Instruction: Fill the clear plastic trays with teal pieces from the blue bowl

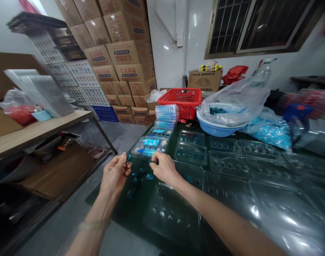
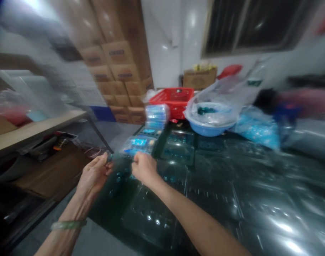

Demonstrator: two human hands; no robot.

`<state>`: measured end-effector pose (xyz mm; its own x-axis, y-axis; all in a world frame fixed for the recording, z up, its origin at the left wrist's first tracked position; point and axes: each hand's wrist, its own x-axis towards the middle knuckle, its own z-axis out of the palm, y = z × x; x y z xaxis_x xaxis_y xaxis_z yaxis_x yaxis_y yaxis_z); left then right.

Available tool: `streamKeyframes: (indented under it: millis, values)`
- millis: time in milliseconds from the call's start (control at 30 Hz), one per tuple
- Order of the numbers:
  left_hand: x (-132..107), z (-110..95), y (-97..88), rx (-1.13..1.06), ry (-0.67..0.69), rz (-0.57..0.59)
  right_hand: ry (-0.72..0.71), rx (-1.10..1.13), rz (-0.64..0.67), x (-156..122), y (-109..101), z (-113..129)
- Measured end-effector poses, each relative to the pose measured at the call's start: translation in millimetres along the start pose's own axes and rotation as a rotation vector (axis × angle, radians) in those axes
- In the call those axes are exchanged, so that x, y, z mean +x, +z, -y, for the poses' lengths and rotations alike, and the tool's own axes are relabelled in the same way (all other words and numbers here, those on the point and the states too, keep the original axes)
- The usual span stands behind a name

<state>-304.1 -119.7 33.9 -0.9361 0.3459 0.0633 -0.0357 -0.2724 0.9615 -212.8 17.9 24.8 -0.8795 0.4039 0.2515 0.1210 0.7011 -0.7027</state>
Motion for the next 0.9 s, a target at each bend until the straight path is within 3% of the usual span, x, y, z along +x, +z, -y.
streamKeyframes:
  millis: [233, 367, 467, 533, 700, 800, 900]
  values:
    - [-35, -6, 32.6, -0.035, -0.135, 0.205, -0.087, -0.158, 0.033, 3, 13, -4]
    - [-41, -3, 36.5, -0.011, -0.206, 0.246, -0.1, -0.101, -0.021, -12, -9, 2]
    - [-50, 4, 42.8, 0.009, -0.27, 0.289, -0.142, 0.153, 0.072, -31, -28, 2]
    - [-58, 10, 49.7, 0.025, -0.312, 0.334, -0.081, 0.398, 0.119, -45, -39, -1]
    - [-85, 29, 64.4, 0.102, -0.353, 0.423, 0.317, 0.786, 0.25, -85, -57, -15]
    - [-100, 36, 68.7, 0.16, -0.333, 0.477, 0.379, 0.937, 0.3, -107, -62, -25]
    - [-113, 40, 73.4, 0.142, -0.355, 0.5, 0.395, 1.035, 0.209, -124, -62, -31]
